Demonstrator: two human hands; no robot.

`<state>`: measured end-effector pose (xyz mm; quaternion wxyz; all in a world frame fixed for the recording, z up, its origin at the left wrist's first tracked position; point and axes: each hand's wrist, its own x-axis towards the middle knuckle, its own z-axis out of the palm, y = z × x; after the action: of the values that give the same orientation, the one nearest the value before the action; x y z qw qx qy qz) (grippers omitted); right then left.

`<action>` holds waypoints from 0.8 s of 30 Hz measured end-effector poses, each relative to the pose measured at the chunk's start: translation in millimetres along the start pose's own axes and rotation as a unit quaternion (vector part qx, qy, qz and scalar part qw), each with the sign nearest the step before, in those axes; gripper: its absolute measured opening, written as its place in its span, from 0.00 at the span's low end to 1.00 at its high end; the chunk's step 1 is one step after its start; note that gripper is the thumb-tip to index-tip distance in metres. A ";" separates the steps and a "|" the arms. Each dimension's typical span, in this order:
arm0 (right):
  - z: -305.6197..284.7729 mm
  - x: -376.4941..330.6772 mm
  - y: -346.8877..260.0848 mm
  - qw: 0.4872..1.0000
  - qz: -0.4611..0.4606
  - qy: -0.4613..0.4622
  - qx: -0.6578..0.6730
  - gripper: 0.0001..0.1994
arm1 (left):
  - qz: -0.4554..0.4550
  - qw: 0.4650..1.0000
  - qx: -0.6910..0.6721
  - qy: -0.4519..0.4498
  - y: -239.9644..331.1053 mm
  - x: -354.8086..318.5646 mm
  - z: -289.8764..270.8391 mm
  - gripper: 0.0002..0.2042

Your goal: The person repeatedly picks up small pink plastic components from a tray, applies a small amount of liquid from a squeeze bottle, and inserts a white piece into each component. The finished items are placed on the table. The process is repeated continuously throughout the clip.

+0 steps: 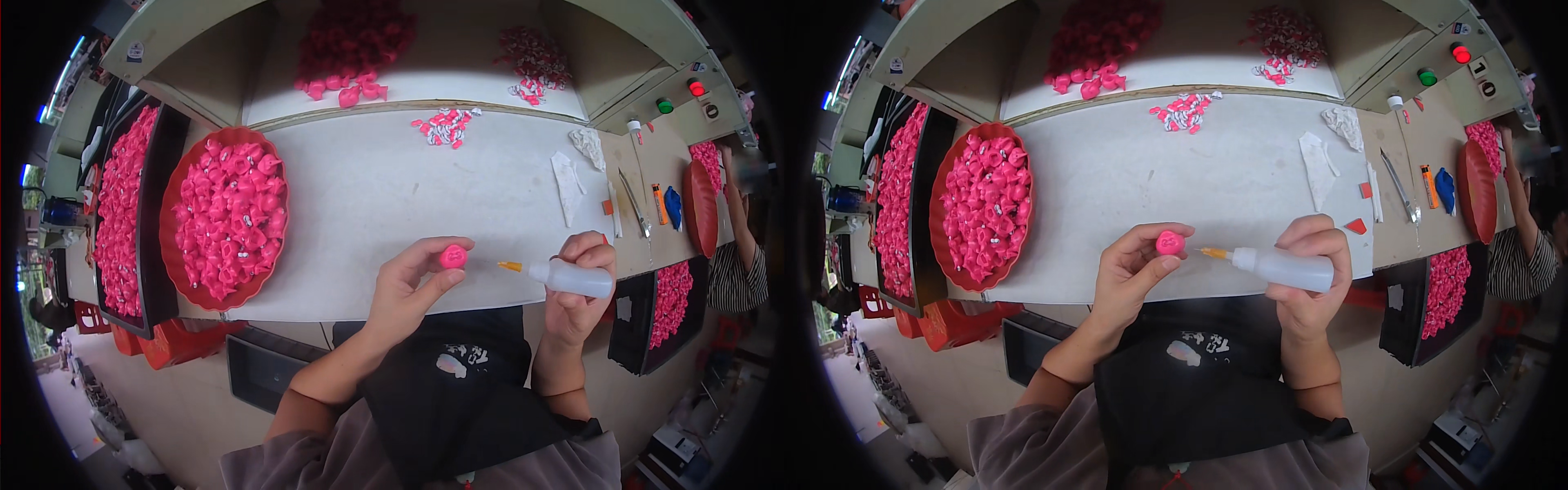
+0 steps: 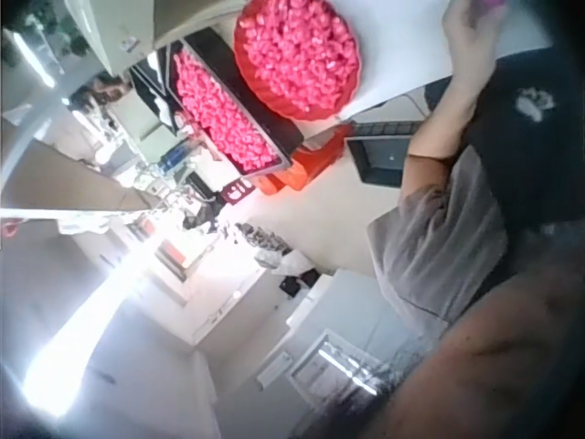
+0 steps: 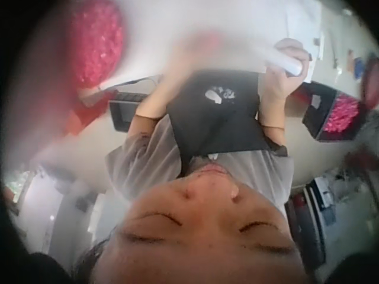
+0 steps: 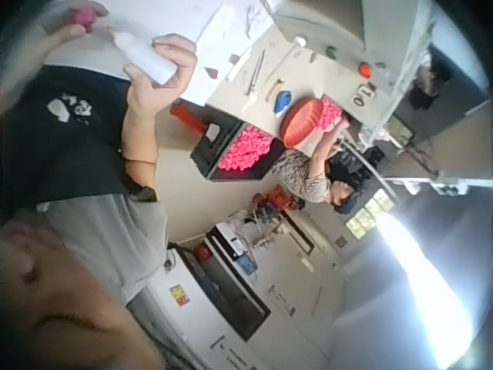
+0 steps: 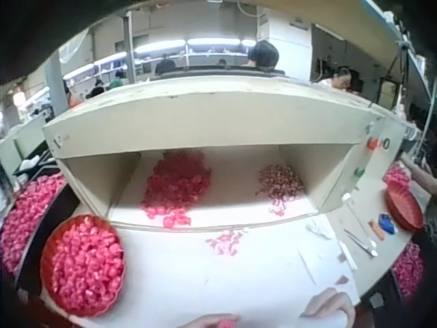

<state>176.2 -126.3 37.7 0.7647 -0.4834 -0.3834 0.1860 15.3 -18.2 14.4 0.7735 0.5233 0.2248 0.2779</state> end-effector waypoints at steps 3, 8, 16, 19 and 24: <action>-0.7 -1.2 2.7 0.988 -0.117 -0.045 -0.087 0.21 | 0.028 0.999 0.039 -0.002 -3.0 1.3 0.5 0.14; 0.4 -7.0 0.4 0.975 -0.147 -0.113 -0.125 0.24 | 0.042 0.992 0.117 -0.013 -0.1 2.3 -2.1 0.13; 6.0 -8.6 -0.3 0.965 -0.166 -0.127 -0.158 0.24 | 0.047 0.990 0.129 -0.018 -1.0 1.0 -3.4 0.13; 6.8 -8.3 -0.8 0.965 -0.162 -0.131 -0.159 0.24 | 0.044 0.991 0.126 -0.020 0.0 1.4 -2.4 0.13; 8.2 -9.0 -3.7 0.953 -0.183 -0.140 -0.195 0.24 | 0.051 0.988 0.147 -0.013 -2.1 1.1 -2.3 0.13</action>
<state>163.9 -129.0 39.2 0.6153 -0.5137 -0.5971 0.0302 15.1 -16.6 11.6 0.6757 0.6460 0.2258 0.2741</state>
